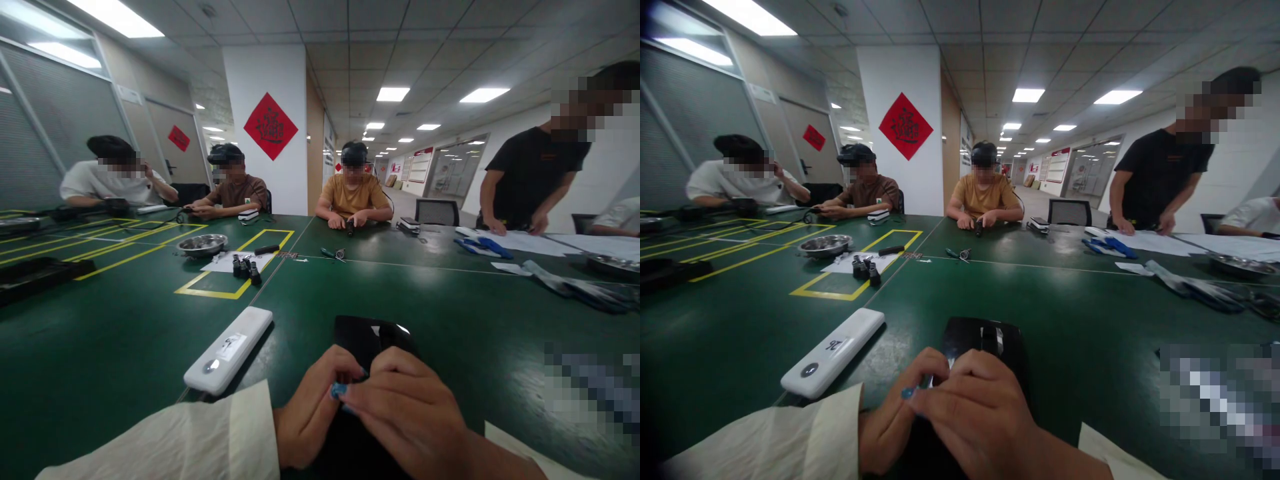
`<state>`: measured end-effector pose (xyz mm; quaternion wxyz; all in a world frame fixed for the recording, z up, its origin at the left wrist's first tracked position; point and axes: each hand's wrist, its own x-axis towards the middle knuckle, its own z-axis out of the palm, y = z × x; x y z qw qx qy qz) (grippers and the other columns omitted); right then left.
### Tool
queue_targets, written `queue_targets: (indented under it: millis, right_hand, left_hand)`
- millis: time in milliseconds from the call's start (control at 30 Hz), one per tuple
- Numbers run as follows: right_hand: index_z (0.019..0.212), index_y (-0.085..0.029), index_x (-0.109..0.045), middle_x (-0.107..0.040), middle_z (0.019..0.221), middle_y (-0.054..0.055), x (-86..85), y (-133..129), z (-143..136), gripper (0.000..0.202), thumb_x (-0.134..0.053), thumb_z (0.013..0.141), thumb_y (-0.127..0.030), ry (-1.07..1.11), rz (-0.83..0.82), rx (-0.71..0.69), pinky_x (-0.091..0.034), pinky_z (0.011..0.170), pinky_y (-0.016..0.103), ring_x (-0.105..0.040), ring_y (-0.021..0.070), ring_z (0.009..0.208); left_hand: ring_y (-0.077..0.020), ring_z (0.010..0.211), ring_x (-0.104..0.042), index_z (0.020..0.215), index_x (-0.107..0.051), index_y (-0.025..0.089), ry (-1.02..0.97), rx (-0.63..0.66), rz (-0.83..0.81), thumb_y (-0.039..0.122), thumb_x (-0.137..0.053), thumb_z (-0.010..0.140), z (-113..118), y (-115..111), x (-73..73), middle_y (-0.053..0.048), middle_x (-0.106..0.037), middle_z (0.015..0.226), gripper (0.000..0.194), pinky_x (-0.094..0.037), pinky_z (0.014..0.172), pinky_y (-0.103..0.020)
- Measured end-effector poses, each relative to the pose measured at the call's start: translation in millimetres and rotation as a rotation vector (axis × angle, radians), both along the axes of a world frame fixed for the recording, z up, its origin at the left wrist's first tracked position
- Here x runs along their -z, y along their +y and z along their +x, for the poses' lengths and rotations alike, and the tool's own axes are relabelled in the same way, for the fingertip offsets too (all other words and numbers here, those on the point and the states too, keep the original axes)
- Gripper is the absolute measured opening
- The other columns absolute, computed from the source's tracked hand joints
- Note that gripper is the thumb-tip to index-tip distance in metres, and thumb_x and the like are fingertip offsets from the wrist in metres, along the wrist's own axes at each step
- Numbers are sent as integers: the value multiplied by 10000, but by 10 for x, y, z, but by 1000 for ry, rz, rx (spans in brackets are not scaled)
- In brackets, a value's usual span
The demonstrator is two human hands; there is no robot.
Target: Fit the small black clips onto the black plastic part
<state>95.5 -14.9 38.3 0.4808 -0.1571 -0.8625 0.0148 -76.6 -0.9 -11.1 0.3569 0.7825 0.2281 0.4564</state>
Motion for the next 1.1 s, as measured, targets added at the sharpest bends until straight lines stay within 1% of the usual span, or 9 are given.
queue_targets:
  millis: [100,267,433,533,633,733,800,933,1100]
  right_hand:
    - [1051,-192,-605,-712,769,-9,29,-30,-43,279,-578,796,-81,27,57,-49,-497,563,242,-572,111,625]
    - [963,-158,-640,-715,795,-10,37,-6,-17,187,-541,825,-79,9,130,31,-467,557,257,-560,111,639]
    - [950,-160,-638,-685,839,2,113,4,-24,186,-554,813,-66,-19,113,101,-452,630,243,-543,108,699]
    - [1128,-145,-567,-625,931,71,146,28,-2,312,-545,816,-136,-85,82,309,-463,734,304,-546,159,822]
    - [1262,-132,-472,-577,939,121,135,77,43,486,-550,802,-265,-233,86,654,-462,706,402,-533,235,823]
    - [1238,-157,-521,-588,861,122,113,127,82,471,-540,793,-308,-436,83,969,-438,598,415,-545,272,733]
    - [1184,-118,-567,-613,830,142,113,152,100,441,-492,817,-352,-544,-56,1067,-428,569,416,-573,294,704]
    - [1304,-74,-413,-661,768,145,132,205,128,508,-323,885,-347,-625,-514,932,-420,540,366,-626,269,625]
    - [1239,-116,-385,-637,727,89,89,283,236,418,-323,856,-269,-458,-753,773,-394,571,309,-625,220,643]
  left_hand:
    - [-205,817,-497,989,-501,205,-9,89,68,355,-269,936,-12,-57,24,-67,-500,877,281,-406,742,-332]
    - [-188,777,-470,901,-485,177,-47,85,110,329,-262,945,-31,-64,3,-53,-470,816,273,-394,725,-325]
    - [-191,823,-477,965,-507,182,-17,-56,1,313,-274,950,-9,-124,51,-60,-511,866,268,-396,767,-314]
    - [-200,915,-471,983,-508,194,-49,-223,-77,354,-281,950,24,-102,90,-69,-535,958,279,-381,816,-301]
    - [-159,727,-452,791,-480,188,-90,-278,-206,398,-261,951,57,20,74,-21,-489,759,342,-387,700,-264]
    - [-139,620,-392,679,-420,189,-157,-412,-341,517,-284,910,74,180,42,10,-411,649,424,-366,608,-249]
    - [-130,571,-363,630,-383,194,-181,-446,-425,580,-294,874,73,271,45,21,-386,602,465,-350,568,-248]
    - [-123,526,-358,602,-367,198,-227,-511,-503,590,-328,844,44,400,141,31,-382,560,462,-341,546,-251]
    - [-155,635,-444,660,-427,196,-212,-700,-379,542,-300,867,-36,510,267,2,-458,654,423,-386,662,-277]
